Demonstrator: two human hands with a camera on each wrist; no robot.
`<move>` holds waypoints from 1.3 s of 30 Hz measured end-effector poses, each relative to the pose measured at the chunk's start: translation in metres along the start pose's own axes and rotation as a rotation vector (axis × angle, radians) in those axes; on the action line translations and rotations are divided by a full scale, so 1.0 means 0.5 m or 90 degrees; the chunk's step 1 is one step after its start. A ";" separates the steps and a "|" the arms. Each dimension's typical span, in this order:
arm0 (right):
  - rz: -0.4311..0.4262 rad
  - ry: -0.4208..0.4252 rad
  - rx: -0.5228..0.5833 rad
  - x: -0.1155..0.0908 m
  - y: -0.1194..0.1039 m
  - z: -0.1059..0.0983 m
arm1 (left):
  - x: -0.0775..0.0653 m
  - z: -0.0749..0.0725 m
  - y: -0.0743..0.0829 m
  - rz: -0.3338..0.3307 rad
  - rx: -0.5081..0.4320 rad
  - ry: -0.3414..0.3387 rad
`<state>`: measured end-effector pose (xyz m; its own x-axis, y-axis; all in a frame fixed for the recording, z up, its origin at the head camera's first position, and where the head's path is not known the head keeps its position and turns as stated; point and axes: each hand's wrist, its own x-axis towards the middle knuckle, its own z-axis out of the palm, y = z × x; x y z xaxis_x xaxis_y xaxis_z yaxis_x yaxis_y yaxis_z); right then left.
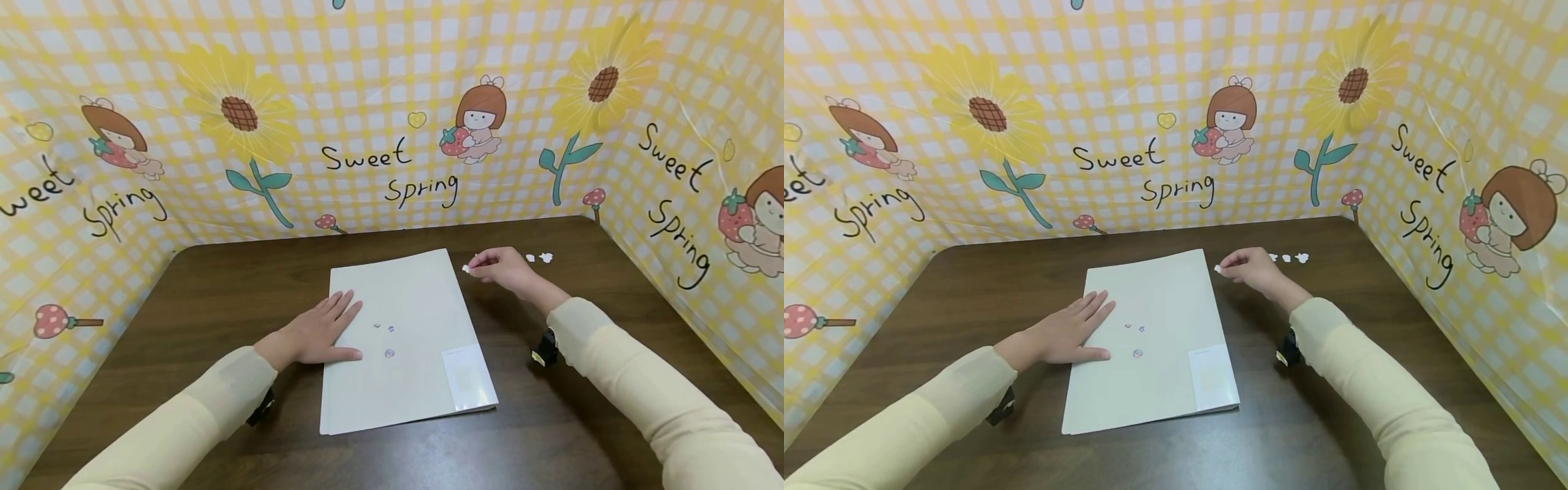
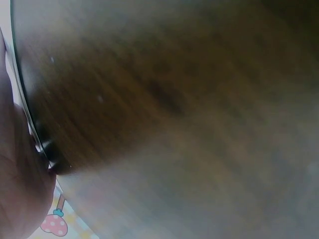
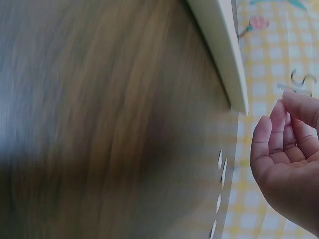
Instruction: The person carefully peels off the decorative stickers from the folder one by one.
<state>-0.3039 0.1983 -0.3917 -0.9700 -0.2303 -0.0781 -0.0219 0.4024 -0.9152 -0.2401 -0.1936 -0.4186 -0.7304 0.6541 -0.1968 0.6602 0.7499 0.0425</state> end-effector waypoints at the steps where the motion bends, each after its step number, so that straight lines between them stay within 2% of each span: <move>1: 0.005 0.007 -0.004 0.001 0.005 -0.007 | 0.000 0.000 0.000 0.000 -0.001 0.001; 8: 0.037 0.043 -0.029 0.006 0.034 -0.044 | 0.002 0.004 -0.002 0.001 -0.001 0.003; 19: 0.075 0.091 -0.054 0.012 0.065 -0.065 | 0.005 0.011 -0.007 0.000 -0.002 0.004; 25: 0.049 0.091 -0.051 0.011 0.067 -0.071 | 0.007 0.011 -0.007 -0.005 0.001 -0.001; 31: 0.052 0.120 -0.104 0.018 0.069 -0.063 | 0.007 0.011 -0.006 -0.006 -0.002 0.001; 39: 0.040 0.128 -0.181 0.021 0.073 -0.058 | 0.005 0.010 -0.005 -0.004 -0.001 0.002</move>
<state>-0.3217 0.2362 -0.4146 -0.9992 -0.0294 -0.0253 0.0003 0.6470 -0.7625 -0.2426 -0.1946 -0.4243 -0.7352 0.6494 -0.1945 0.6552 0.7543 0.0421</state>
